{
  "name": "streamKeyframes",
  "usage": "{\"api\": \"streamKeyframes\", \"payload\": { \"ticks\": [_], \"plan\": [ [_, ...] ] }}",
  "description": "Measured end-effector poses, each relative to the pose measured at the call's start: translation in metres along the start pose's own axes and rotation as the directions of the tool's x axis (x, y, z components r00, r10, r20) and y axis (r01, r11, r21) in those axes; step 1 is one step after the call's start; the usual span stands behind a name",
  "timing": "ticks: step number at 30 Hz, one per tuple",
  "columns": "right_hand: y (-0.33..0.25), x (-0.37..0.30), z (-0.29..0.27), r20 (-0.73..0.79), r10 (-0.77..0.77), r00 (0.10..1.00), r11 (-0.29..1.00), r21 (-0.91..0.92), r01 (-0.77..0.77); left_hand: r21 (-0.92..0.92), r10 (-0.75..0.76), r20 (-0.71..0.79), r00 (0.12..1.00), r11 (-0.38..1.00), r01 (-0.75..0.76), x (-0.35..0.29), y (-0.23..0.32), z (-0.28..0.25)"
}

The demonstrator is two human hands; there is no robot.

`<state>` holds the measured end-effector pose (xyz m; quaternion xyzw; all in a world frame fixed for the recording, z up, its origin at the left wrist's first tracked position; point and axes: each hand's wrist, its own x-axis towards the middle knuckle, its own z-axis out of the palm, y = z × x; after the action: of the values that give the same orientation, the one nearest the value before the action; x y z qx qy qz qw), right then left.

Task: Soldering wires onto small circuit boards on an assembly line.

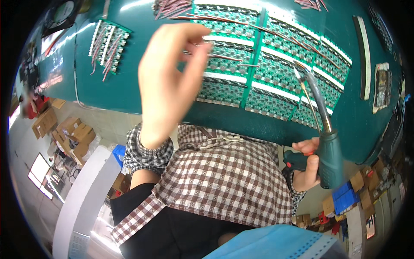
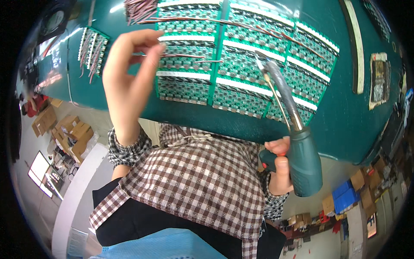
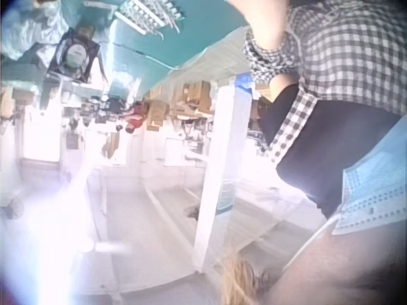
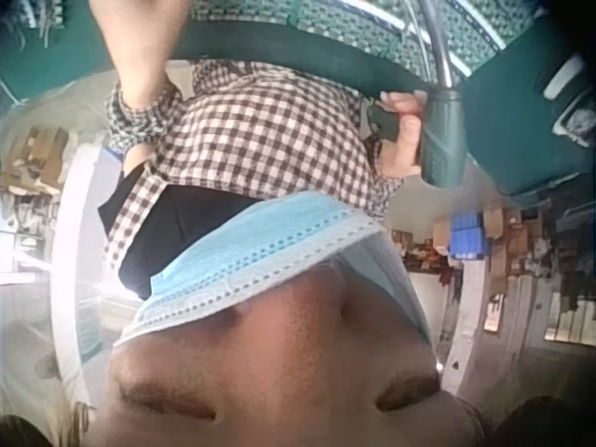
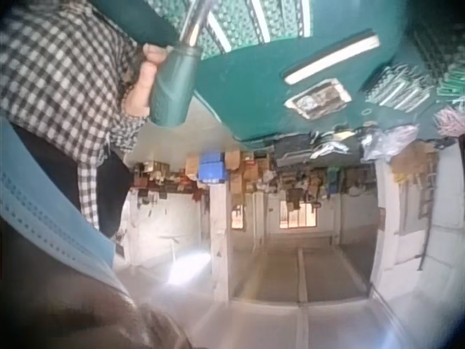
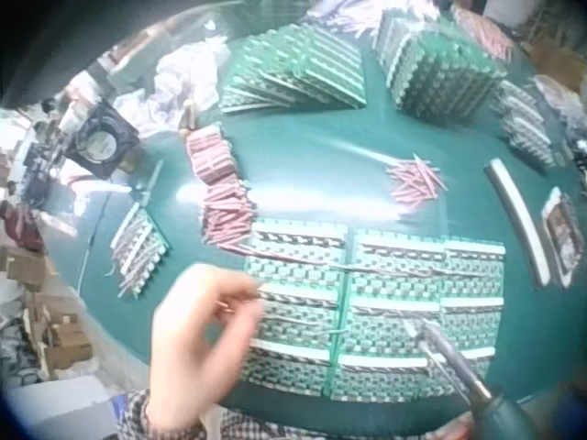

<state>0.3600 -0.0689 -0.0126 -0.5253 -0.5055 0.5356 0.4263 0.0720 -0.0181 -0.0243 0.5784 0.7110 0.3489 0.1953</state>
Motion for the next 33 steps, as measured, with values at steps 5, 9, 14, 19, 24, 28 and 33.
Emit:
{"api": "streamKeyframes", "payload": {
  "ticks": [5, 9, 14, 19, 24, 28, 33],
  "plan": [
    [0.000, 0.003, -0.005, 0.016, 0.063, 0.998, 0.996, 0.067, -0.064, 0.214, -0.010, -0.075, 0.997, 0.976, 0.026, 0.015, -0.052, -0.021],
    [-0.003, 0.005, -0.004, 0.011, 0.052, 0.999, 0.998, 0.045, -0.053, 0.234, 0.008, -0.085, 0.996, 0.972, 0.012, 0.028, -0.061, -0.019],
    [-0.003, 0.004, 0.000, -0.091, 0.084, 0.992, 0.992, 0.100, -0.075, 0.229, 0.054, -0.057, 0.997, 0.973, -0.039, 0.042, -0.059, -0.023],
    [0.000, 0.004, -0.003, -0.086, 0.057, 0.995, 0.995, 0.091, -0.049, 0.170, 0.120, -0.102, 0.988, 0.980, -0.101, 0.052, -0.058, -0.013],
    [-0.002, 0.009, -0.006, -0.047, 0.014, 0.999, 1.000, 0.028, -0.013, 0.235, 0.195, -0.086, 0.977, 0.957, -0.170, 0.062, -0.042, -0.015],
    [0.000, 0.010, -0.009, -0.125, 0.011, 0.992, 0.997, 0.082, 0.000, 0.132, 0.251, 0.034, 0.967, 0.958, -0.254, 0.079, -0.024, 0.000],
    [0.003, 0.013, -0.010, -0.201, 0.004, 0.980, 0.982, 0.187, 0.034, -0.084, 0.591, -0.098, 0.800, 0.797, -0.599, 0.116, -0.001, 0.070]
  ]
}}
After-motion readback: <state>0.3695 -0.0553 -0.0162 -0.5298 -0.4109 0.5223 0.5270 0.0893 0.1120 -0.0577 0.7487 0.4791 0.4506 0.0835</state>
